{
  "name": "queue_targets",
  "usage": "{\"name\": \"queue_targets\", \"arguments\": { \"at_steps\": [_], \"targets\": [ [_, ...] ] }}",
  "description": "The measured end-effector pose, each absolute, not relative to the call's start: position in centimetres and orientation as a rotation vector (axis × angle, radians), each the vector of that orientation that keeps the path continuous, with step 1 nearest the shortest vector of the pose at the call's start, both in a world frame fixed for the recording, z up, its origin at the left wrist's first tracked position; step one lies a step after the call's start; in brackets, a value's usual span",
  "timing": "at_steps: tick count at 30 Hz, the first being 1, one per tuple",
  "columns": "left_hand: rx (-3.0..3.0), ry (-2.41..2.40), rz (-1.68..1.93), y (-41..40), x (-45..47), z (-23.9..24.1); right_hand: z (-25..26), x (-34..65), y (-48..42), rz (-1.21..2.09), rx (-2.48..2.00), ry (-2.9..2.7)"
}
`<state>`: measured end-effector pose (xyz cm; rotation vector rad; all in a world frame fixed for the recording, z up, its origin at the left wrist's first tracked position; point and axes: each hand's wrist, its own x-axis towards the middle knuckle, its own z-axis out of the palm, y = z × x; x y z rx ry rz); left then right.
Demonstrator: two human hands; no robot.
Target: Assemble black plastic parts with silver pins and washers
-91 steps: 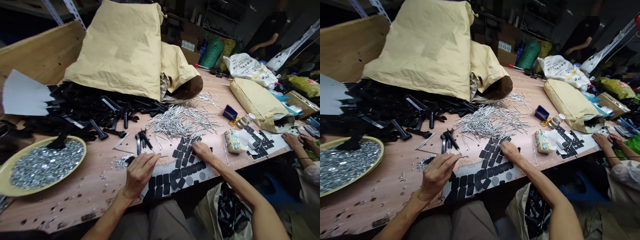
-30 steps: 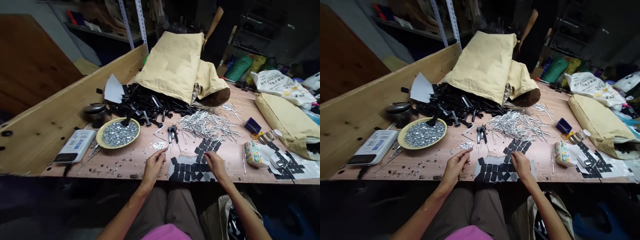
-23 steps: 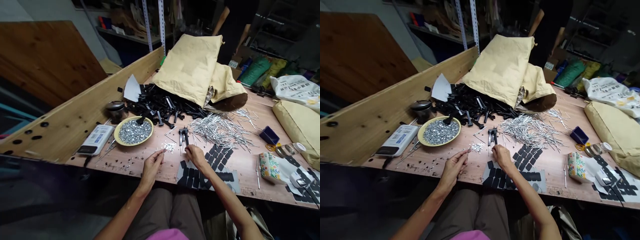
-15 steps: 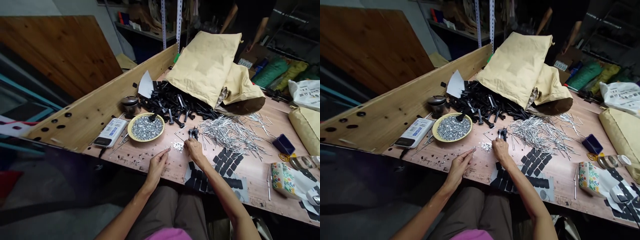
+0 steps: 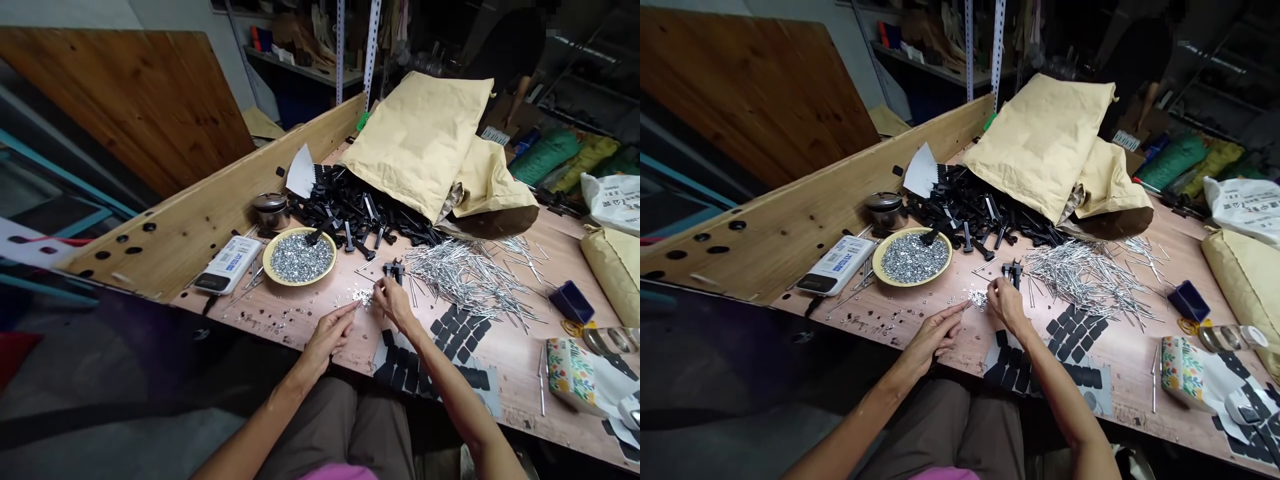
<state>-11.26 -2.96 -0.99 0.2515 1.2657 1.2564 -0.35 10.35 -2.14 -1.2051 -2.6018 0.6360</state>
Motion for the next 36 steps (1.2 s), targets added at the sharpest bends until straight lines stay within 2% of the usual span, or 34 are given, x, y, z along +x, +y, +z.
{"name": "queue_targets", "arguments": {
  "at_steps": [3, 7, 16, 24, 31, 36],
  "targets": [
    [0.290, 1.220, 1.231, -2.9, -10.7, -0.4, -1.7, 0.4, 8.8, 1.244, -1.084, -1.998],
    [0.333, 1.197, 1.212, -2.8, -9.8, 0.2, -0.6, 1.4, 6.8, 1.496, -1.012, -1.592],
    [0.431, 1.207, 1.209, -3.0, -8.7, 0.7, -0.2, 2.8, 5.7, 1.440, -0.969, -1.486],
    [0.460, 1.183, 1.156, -2.7, -8.4, 0.4, -0.1, 4.3, 4.3, 0.968, -0.912, -1.804],
    [0.570, 1.111, 1.109, -2.6, -8.2, 0.5, -0.5, 4.1, 4.3, 1.254, -1.032, -1.439],
    [0.556, 1.104, 1.108, -2.5, -8.0, 0.8, -0.6, 4.3, 4.0, 1.237, -0.998, -1.440]
  ]
}}
